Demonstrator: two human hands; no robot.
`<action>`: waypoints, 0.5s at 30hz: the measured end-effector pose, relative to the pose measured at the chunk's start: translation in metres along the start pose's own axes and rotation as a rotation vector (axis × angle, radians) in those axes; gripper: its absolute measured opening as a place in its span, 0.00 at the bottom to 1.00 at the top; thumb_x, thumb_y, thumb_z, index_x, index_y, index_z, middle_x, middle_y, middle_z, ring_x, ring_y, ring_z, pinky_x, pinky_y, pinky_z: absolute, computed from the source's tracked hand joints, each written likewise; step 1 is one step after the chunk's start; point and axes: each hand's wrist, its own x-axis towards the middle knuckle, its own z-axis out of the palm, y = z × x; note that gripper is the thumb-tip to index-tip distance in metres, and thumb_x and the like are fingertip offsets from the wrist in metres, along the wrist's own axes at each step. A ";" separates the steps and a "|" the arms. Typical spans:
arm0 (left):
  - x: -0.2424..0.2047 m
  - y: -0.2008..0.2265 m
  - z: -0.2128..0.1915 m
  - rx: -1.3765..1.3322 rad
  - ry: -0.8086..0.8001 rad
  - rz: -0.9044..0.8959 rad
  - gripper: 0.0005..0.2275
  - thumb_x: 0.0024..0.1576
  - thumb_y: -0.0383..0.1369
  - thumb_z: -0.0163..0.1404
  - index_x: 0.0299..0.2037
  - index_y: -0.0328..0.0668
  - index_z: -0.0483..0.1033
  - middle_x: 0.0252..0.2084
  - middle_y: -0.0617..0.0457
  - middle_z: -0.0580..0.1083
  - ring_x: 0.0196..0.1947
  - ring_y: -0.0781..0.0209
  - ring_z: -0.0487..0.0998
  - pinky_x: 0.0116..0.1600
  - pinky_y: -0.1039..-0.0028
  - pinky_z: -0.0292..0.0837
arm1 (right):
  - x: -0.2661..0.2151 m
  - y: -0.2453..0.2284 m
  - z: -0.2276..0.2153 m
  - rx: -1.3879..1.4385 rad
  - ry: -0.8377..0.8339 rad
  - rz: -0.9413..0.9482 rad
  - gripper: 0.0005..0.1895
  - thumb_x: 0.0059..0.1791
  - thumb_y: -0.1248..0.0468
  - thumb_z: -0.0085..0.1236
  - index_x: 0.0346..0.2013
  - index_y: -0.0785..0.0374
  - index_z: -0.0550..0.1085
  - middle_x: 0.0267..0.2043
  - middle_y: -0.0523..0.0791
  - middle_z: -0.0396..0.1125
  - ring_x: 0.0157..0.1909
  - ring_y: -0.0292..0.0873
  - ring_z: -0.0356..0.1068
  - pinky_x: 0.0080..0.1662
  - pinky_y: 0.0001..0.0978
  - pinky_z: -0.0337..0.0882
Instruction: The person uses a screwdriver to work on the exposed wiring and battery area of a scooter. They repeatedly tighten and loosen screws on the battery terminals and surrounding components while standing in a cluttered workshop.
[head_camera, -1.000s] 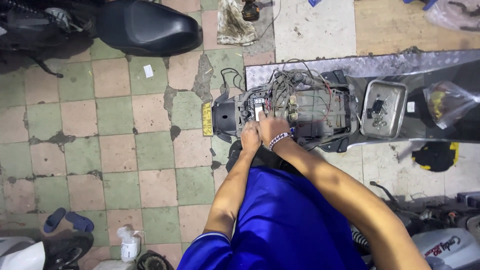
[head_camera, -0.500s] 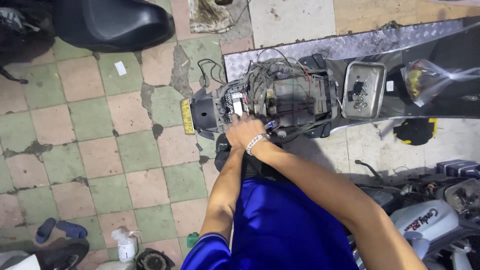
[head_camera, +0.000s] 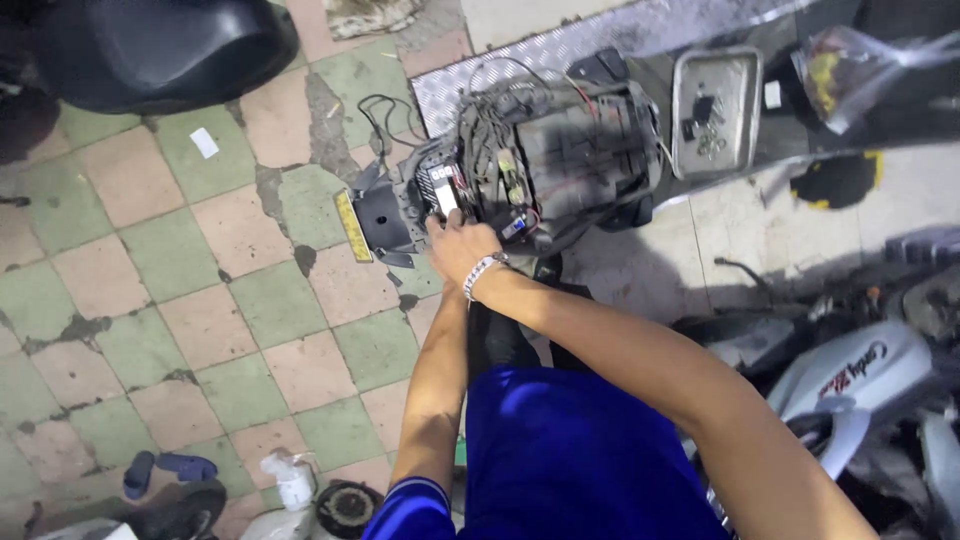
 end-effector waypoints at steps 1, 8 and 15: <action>-0.001 -0.001 0.002 0.004 -0.015 0.004 0.18 0.57 0.45 0.47 0.27 0.38 0.81 0.24 0.42 0.76 0.36 0.45 0.81 0.47 0.58 0.76 | -0.006 -0.004 0.001 0.003 -0.008 0.020 0.23 0.46 0.51 0.51 0.54 0.51 0.69 0.38 0.47 0.62 0.34 0.56 0.71 0.26 0.54 0.69; 0.025 -0.014 0.000 0.021 -0.042 0.020 0.20 0.57 0.47 0.48 0.26 0.38 0.82 0.23 0.42 0.77 0.35 0.43 0.82 0.46 0.57 0.76 | -0.003 -0.017 -0.014 -0.010 0.081 0.025 0.16 0.48 0.58 0.44 0.48 0.57 0.71 0.36 0.50 0.61 0.35 0.58 0.69 0.26 0.53 0.68; 0.052 -0.031 -0.005 0.043 -0.052 0.012 0.22 0.57 0.49 0.48 0.25 0.37 0.83 0.22 0.41 0.77 0.34 0.42 0.82 0.45 0.55 0.77 | -0.011 -0.017 -0.045 -0.003 0.209 0.064 0.14 0.47 0.60 0.49 0.42 0.65 0.73 0.30 0.52 0.63 0.23 0.54 0.70 0.21 0.51 0.68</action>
